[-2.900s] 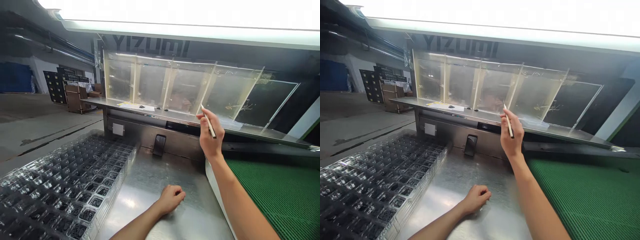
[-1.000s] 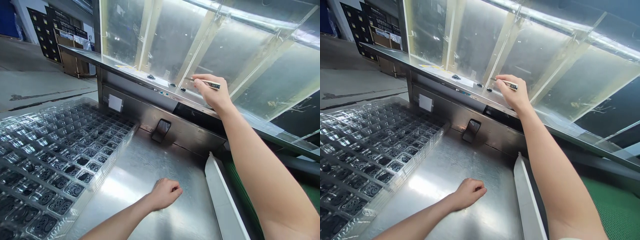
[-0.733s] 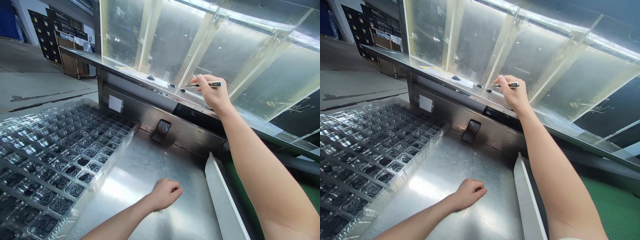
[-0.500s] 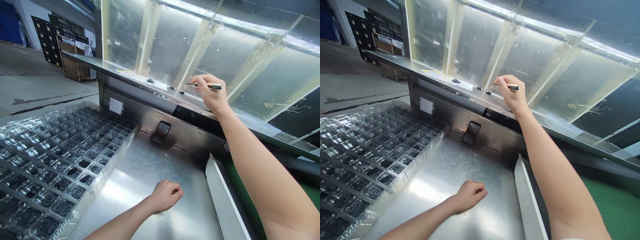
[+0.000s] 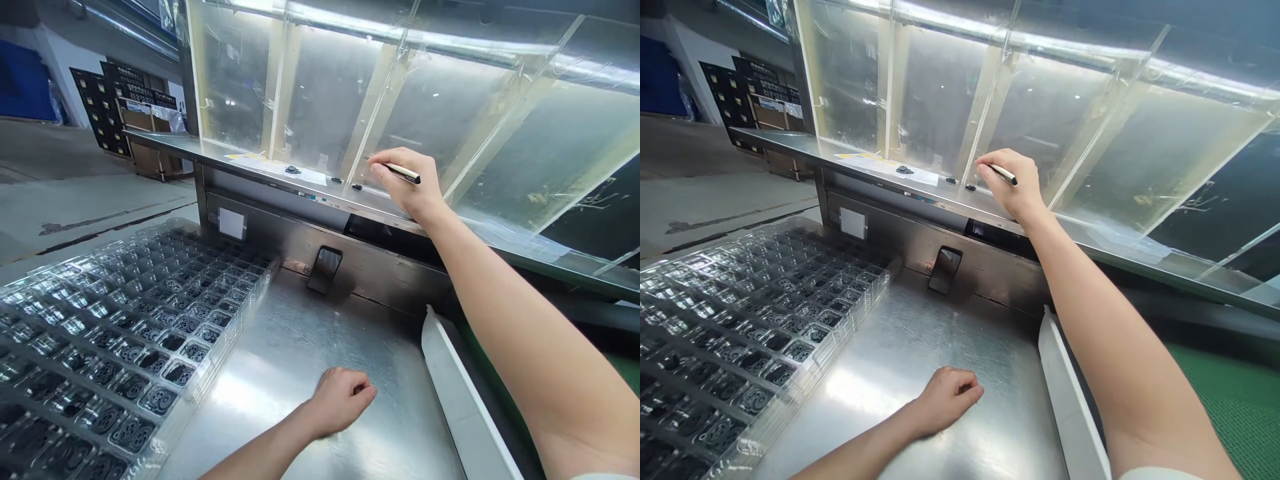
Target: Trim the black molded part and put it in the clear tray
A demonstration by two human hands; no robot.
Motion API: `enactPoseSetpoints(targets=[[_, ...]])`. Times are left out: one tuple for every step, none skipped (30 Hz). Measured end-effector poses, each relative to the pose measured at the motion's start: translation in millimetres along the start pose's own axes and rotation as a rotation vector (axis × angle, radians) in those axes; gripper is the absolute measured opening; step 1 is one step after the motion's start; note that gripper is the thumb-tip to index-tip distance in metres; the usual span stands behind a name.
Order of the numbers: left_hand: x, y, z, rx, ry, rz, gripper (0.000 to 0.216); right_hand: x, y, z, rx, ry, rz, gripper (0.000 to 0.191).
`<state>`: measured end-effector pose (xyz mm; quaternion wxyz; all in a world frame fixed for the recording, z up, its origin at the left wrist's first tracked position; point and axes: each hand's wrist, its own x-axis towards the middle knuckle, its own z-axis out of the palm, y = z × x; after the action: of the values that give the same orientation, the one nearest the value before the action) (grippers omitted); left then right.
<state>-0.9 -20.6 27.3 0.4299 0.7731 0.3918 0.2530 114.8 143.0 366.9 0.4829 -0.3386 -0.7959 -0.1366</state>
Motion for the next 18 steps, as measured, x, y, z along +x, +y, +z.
enactPoseSetpoints(targets=[[0.0,0.0,0.4,0.001,0.006,-0.003,0.033,0.2,-0.8,-0.1,-0.013,0.013,0.006,0.016],[0.1,0.1,0.8,0.0,0.013,-0.007,0.033,0.4,-1.5,-0.5,-0.026,0.028,0.009,0.017],[0.4,0.2,1.2,-0.002,0.019,-0.013,0.032,0.7,-2.0,-1.1,-0.04,0.047,0.01,0.018],[0.8,0.3,1.8,-0.004,0.023,-0.019,0.032,0.9,-2.3,-1.8,-0.057,0.07,0.011,0.019],[1.2,0.4,2.3,-0.005,0.027,-0.023,0.032,1.0,-2.4,-2.6,-0.075,0.093,0.01,0.02],[1.7,0.5,2.8,-0.005,0.031,-0.025,0.032,0.8,-2.4,-3.5,-0.091,0.112,0.005,0.021],[2.1,0.6,3.1,-0.003,0.033,-0.025,0.032,0.4,-2.3,-4.2,-0.104,0.126,-0.001,0.022],[2.6,0.8,3.4,0.001,0.034,-0.024,0.031,-0.1,-2.2,-4.8,-0.115,0.133,-0.011,0.022],[2.9,1.0,3.6,0.004,0.032,-0.021,0.031,-0.6,-2.3,-5.2,-0.124,0.133,-0.024,0.022],[3.2,1.2,3.6,0.009,0.028,-0.017,0.031,-0.9,-2.5,-5.5,-0.133,0.131,-0.037,0.022],[3.5,1.4,3.7,0.012,0.022,-0.015,0.031,-1.2,-2.9,-5.8,-0.142,0.133,-0.044,0.022],[3.8,1.5,3.7,0.016,0.015,-0.016,0.031,-1.2,-3.4,-6.0,-0.153,0.142,-0.044,0.023],[4.4,1.5,4.0,0.023,0.01,-0.018,0.03,-1.1,-3.9,-6.3,-0.165,0.155,-0.033,0.023],[5.1,1.3,4.4,0.033,0.008,-0.021,0.03,-0.9,-4.4,-6.6,-0.175,0.17,-0.012,0.023],[6.0,0.9,5.0,0.045,0.007,-0.027,0.029,-0.7,-4.6,-6.9,-0.181,0.183,0.012,0.024],[7.1,0.2,5.9,0.057,0.005,-0.033,0.029,-0.4,-4.7,-7.2,-0.181,0.19,0.032,0.023],[8.5,-0.7,7.0,0.067,0.002,-0.039,0.028,-0.3,-4.7,-7.5,-0.175,0.192,0.043,0.023],[9.9,-1.7,8.2,0.076,0.001,-0.043,0.028,-0.2,-4.8,-7.7,-0.163,0.191,0.045,0.023]])
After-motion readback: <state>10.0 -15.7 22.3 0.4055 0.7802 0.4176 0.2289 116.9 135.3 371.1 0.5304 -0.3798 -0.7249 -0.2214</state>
